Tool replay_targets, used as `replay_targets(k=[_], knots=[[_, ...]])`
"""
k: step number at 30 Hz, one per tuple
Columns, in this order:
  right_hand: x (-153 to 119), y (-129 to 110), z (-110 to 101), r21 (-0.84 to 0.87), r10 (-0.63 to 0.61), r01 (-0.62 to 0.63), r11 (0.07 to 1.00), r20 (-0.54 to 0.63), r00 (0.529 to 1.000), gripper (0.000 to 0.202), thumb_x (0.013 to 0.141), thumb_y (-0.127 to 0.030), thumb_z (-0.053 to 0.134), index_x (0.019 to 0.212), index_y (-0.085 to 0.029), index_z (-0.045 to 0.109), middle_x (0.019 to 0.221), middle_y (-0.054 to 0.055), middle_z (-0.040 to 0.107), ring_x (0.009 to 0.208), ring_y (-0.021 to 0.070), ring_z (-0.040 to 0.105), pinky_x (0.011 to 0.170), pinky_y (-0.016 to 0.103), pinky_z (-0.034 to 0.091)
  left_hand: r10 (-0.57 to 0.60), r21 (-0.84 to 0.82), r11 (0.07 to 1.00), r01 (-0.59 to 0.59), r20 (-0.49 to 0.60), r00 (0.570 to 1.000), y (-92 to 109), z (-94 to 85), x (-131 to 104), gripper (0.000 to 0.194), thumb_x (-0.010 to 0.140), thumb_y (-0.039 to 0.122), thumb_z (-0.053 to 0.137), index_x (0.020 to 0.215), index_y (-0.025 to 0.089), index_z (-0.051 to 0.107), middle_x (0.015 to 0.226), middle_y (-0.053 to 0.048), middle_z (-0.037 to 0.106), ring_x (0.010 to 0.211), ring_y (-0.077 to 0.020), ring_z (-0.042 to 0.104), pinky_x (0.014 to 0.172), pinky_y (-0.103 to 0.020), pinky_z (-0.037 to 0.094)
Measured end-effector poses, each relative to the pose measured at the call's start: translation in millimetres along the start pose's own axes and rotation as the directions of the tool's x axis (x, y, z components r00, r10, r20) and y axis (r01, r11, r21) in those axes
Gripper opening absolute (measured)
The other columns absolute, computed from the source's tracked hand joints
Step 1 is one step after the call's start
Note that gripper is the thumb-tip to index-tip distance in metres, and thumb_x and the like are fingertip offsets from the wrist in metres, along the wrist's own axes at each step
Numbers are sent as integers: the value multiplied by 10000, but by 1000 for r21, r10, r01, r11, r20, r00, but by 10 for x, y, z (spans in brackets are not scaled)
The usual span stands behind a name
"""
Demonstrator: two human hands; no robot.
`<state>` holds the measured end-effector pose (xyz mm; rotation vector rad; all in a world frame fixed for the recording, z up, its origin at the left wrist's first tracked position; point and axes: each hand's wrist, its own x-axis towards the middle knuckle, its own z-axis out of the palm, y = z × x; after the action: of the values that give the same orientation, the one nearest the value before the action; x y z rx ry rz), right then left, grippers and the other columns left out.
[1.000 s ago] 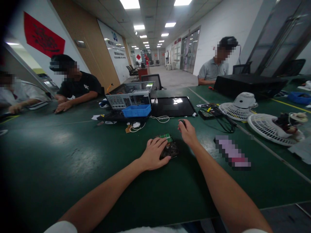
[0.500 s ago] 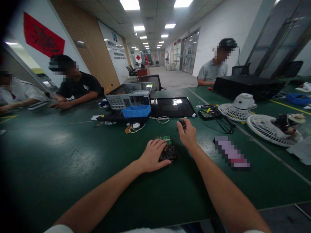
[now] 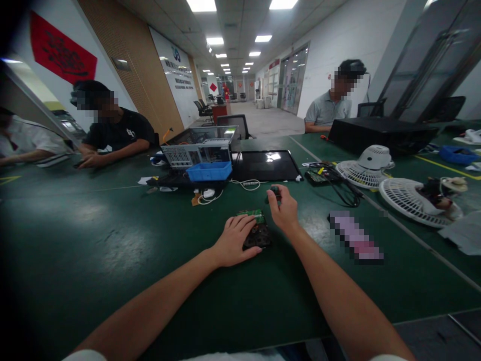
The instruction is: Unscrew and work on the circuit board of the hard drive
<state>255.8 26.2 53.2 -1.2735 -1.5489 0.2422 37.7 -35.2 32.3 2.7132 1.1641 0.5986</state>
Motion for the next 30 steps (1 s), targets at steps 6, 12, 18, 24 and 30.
replay_targets(k=[6, 12, 18, 24, 30], knots=[[-6, 61, 51, 35, -65, 66, 997, -43, 997, 381, 980, -490, 529, 1219, -197, 580, 1074, 112, 748, 828, 228, 738, 778, 372, 583, 9, 11, 1000, -9, 10, 1000, -17, 8, -7, 812, 857, 702, 574, 1483, 204, 431, 1530, -116, 449, 1403, -352, 356, 1184, -555, 211], [-21, 68, 68, 45, -83, 85, 995, -32, 996, 364, 981, -465, 543, 1231, -203, 580, 1053, 106, 752, 822, 226, 743, 758, 361, 590, 15, 14, 1000, -15, -4, 1000, -24, 13, -4, 809, 859, 700, 572, 1478, 198, 435, 1520, -128, 454, 1401, -354, 356, 1179, -558, 218], [-22, 81, 65, 26, -97, 98, 995, -57, 994, 350, 983, -454, 545, 1221, -200, 578, 1058, 109, 745, 826, 225, 737, 756, 362, 588, 17, 8, 1000, -17, 6, 1000, -22, -2, 0, 817, 857, 700, 576, 1482, 195, 431, 1521, -128, 448, 1398, -355, 360, 1173, -563, 230], [-19, 88, 73, 3, -124, 125, 992, -75, 989, 335, 979, -436, 558, 1217, -202, 590, 1047, 101, 742, 809, 219, 731, 761, 366, 587, 17, 8, 1000, -17, 9, 1000, -26, -4, -2, 827, 859, 711, 565, 1491, 198, 425, 1524, -126, 446, 1405, -358, 354, 1175, -567, 229], [-1, 45, 48, -2, -200, 200, 980, -96, 975, 408, 951, -404, 618, 1310, -215, 566, 1030, 77, 740, 794, 210, 722, 793, 376, 592, 28, 5, 1000, -28, 2, 1000, -24, 2, 0, 826, 860, 711, 569, 1490, 196, 428, 1521, -126, 453, 1406, -354, 354, 1179, -562, 227]])
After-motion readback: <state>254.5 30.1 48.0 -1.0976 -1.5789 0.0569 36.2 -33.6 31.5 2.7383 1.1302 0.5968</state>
